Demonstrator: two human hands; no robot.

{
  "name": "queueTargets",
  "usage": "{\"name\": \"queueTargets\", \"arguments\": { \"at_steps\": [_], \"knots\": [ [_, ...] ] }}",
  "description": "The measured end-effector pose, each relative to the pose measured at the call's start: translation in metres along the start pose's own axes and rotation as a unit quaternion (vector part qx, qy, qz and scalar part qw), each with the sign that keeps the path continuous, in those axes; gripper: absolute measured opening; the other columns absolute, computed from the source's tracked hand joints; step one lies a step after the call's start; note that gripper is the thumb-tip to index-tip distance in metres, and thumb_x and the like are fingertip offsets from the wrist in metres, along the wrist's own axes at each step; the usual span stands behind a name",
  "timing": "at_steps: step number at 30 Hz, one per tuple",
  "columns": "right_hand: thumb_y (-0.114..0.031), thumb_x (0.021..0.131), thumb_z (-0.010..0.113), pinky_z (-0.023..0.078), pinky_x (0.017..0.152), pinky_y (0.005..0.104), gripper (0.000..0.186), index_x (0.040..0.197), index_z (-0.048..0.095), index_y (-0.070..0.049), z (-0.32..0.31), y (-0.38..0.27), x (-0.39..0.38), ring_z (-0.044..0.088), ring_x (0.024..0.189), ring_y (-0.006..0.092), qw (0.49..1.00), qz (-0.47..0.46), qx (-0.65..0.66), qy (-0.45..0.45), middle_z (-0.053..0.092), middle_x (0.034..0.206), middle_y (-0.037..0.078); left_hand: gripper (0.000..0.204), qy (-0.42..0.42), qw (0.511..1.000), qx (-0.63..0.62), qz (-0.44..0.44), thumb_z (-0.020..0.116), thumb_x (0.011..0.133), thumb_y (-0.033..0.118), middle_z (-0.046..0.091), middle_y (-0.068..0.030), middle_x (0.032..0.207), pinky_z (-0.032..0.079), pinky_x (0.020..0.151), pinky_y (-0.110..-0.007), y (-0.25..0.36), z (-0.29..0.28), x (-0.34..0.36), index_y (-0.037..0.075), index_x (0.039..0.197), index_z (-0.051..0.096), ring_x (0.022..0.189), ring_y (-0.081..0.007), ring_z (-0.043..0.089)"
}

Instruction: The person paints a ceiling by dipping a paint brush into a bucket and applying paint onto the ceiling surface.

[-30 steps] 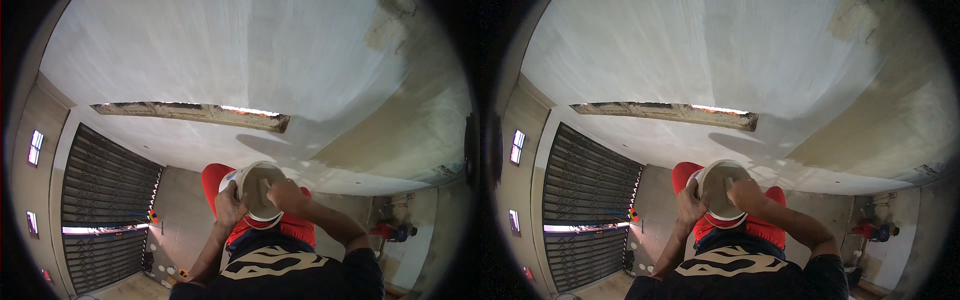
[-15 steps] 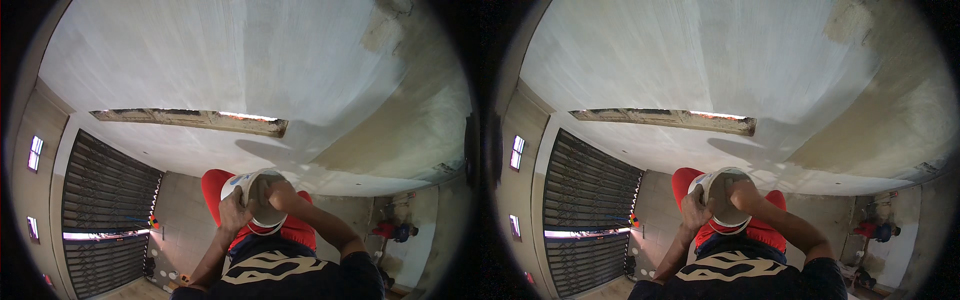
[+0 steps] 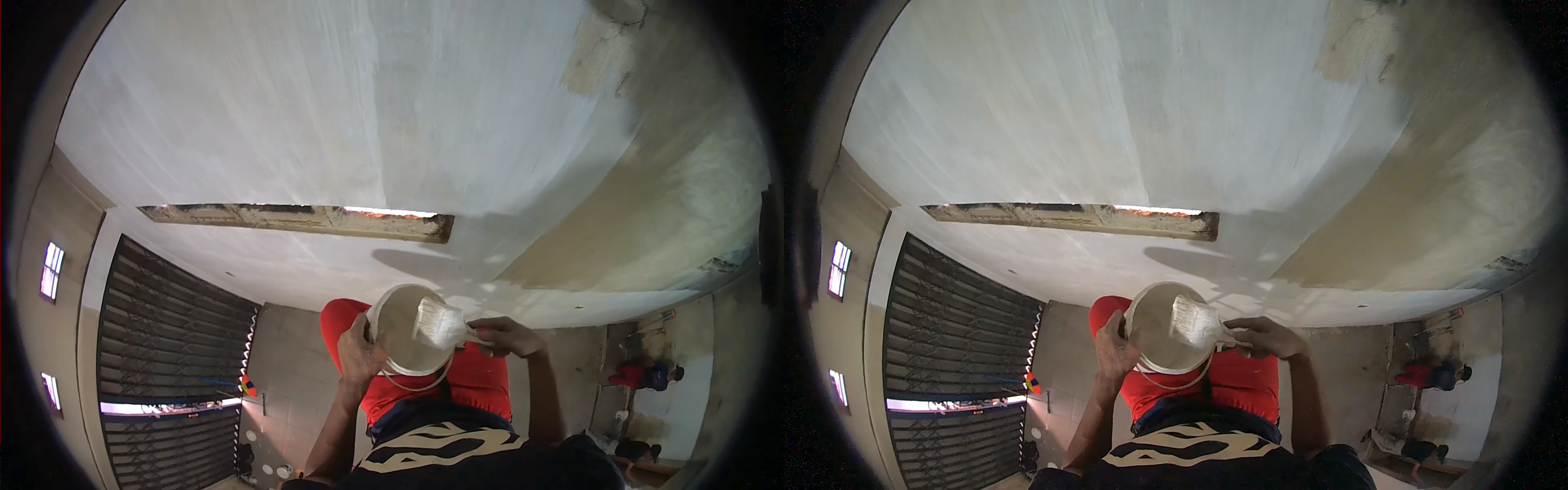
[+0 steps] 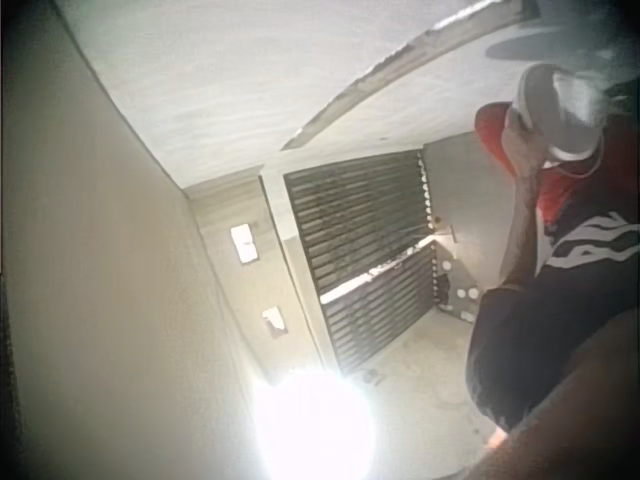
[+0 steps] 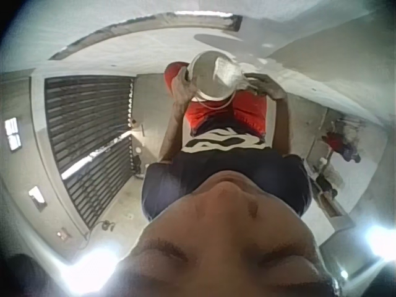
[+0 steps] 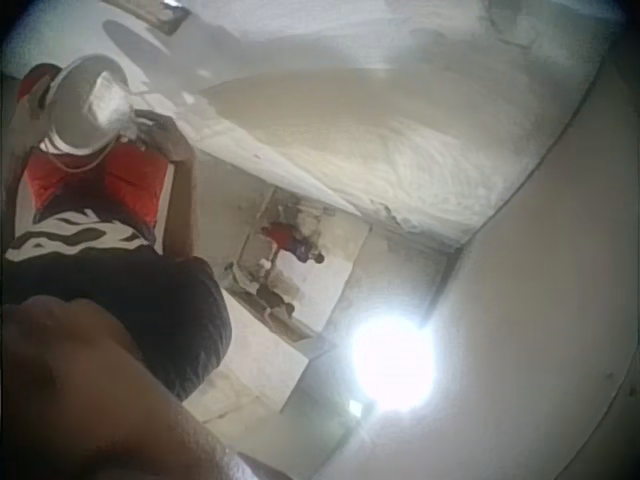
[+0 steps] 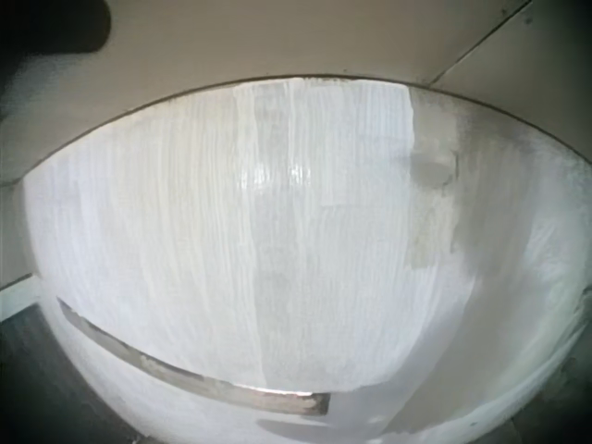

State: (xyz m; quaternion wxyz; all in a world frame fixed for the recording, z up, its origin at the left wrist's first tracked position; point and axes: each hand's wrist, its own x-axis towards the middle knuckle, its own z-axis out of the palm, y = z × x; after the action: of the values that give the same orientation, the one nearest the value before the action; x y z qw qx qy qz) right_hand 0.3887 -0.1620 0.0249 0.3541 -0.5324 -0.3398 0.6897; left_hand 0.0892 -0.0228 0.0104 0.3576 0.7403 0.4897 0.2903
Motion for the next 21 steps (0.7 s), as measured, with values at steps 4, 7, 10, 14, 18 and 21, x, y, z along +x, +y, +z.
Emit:
{"name": "queueTargets", "arguments": {
  "at_steps": [4,7,10,14,18,21],
  "knots": [
    [-0.027,0.1,0.053,0.026,0.039,0.0174,0.051,0.144,0.045,-0.004,-0.002,0.057,0.006,0.041,0.051,0.0053,0.976,-0.003,0.215,-0.033,0.054,0.072,0.001,0.034,0.016,1.0,-0.006,0.012,0.072,0.079,0.026,0.053,-0.0172,0.061,0.041,0.05,-0.04,-0.008,0.009,0.006,0.001,0.078,0.05,0.052,-0.0331,0.054],
    [-0.027,0.1,0.05,0.024,0.036,0.0183,0.052,0.146,0.041,-0.004,0.002,0.084,0.01,0.038,0.049,0.0058,0.93,-0.039,0.347,-0.117,0.052,0.07,0.001,0.036,0.017,1.0,0.01,0.019,0.072,0.08,0.028,0.051,-0.0177,0.06,0.041,0.049,-0.04,-0.002,0.013,0.009,0.001,0.076,0.048,0.051,-0.0338,0.053],
    [-0.03,0.1,0.049,0.023,0.032,0.02,0.039,0.129,0.052,-0.005,0.011,0.115,0.025,0.035,0.042,0.0069,0.872,-0.068,0.457,-0.159,0.052,0.063,0.003,0.04,0.052,0.997,-0.015,0.062,0.073,0.081,0.031,0.049,-0.0165,0.057,0.039,0.047,-0.04,-0.024,0.011,0.003,0.001,0.075,0.047,0.047,-0.0287,0.046],
    [-0.038,0.101,0.048,0.031,0.033,0.0247,0.038,0.106,0.062,-0.003,-0.002,0.069,0.023,0.035,0.036,0.0085,0.769,-0.259,0.537,-0.228,0.05,0.057,0.003,0.05,0.064,0.998,-0.02,0.015,0.075,0.08,0.04,0.046,-0.0137,0.053,0.038,0.045,-0.039,-0.019,0.011,0.007,0.001,0.071,0.046,0.047,-0.0204,0.041],
    [-0.045,0.098,0.051,0.031,0.036,0.0209,0.045,0.128,0.054,-0.012,-0.055,0.004,-0.011,0.041,0.043,0.0088,0.767,-0.407,0.486,-0.101,0.055,0.07,0.003,0.051,0.029,0.999,-0.019,0.015,0.072,0.083,0.04,0.042,-0.0062,0.059,0.036,0.05,-0.035,-0.013,0.011,0.008,-0.001,0.07,0.045,0.061,-0.0122,0.04],
    [-0.046,0.099,0.05,0.034,0.042,0.0199,0.047,0.127,0.056,-0.01,-0.03,-0.11,-0.062,0.048,0.054,0.0063,0.746,-0.47,0.379,0.282,0.055,0.08,0.0,0.058,0.043,0.996,-0.063,0.055,0.073,0.081,0.049,0.041,-0.0036,0.059,0.034,0.05,-0.035,-0.038,0.015,0.007,0.0,0.069,0.043,0.061,-0.0117,0.039]
  ]
}}
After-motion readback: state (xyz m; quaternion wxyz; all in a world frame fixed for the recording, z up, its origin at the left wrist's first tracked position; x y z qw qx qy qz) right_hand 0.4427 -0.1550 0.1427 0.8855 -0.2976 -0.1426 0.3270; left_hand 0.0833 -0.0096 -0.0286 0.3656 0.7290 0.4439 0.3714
